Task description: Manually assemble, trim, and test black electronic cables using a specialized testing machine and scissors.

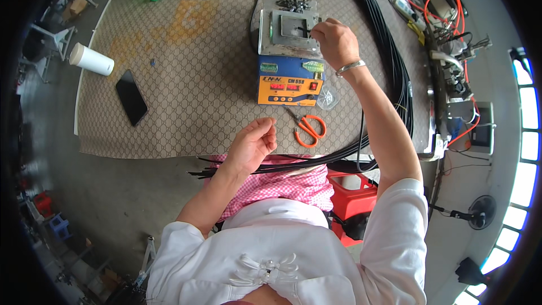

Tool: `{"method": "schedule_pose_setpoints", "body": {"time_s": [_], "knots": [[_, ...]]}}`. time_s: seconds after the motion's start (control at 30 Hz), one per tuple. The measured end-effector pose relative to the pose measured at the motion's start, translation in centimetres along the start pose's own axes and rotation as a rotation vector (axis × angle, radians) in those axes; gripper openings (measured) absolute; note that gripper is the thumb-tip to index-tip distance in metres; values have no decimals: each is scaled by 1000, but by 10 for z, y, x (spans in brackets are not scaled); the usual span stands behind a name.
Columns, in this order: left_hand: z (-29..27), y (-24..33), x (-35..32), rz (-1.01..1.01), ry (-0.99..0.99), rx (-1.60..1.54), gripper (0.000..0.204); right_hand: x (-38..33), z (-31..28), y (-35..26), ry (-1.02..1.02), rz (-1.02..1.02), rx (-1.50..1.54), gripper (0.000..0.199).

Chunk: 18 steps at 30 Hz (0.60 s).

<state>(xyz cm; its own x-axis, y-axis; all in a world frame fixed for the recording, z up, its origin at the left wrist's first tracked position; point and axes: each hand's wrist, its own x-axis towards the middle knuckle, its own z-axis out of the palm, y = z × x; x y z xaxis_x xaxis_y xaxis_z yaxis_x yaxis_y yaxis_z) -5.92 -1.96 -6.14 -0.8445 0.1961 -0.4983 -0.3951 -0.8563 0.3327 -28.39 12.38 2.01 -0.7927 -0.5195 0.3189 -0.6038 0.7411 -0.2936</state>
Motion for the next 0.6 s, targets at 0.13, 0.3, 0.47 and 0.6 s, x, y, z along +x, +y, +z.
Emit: {"method": "schedule_pose_setpoints", "body": {"time_s": [0.13,0.3,0.47,0.6], "knots": [[4,1,-3,9,11,15,12,0,-3,2,-6,-17,51,12],[-1,0,-1,-4,-11,-4,12,5,-5,7,-34,-63,-62,12],[-2,1,-2,2,-11,-14,12,15,-7,1,-94,-103,-188,12],[-2,1,-3,-6,-14,-19,12,15,-7,14,-62,-176,-5,12]]}}
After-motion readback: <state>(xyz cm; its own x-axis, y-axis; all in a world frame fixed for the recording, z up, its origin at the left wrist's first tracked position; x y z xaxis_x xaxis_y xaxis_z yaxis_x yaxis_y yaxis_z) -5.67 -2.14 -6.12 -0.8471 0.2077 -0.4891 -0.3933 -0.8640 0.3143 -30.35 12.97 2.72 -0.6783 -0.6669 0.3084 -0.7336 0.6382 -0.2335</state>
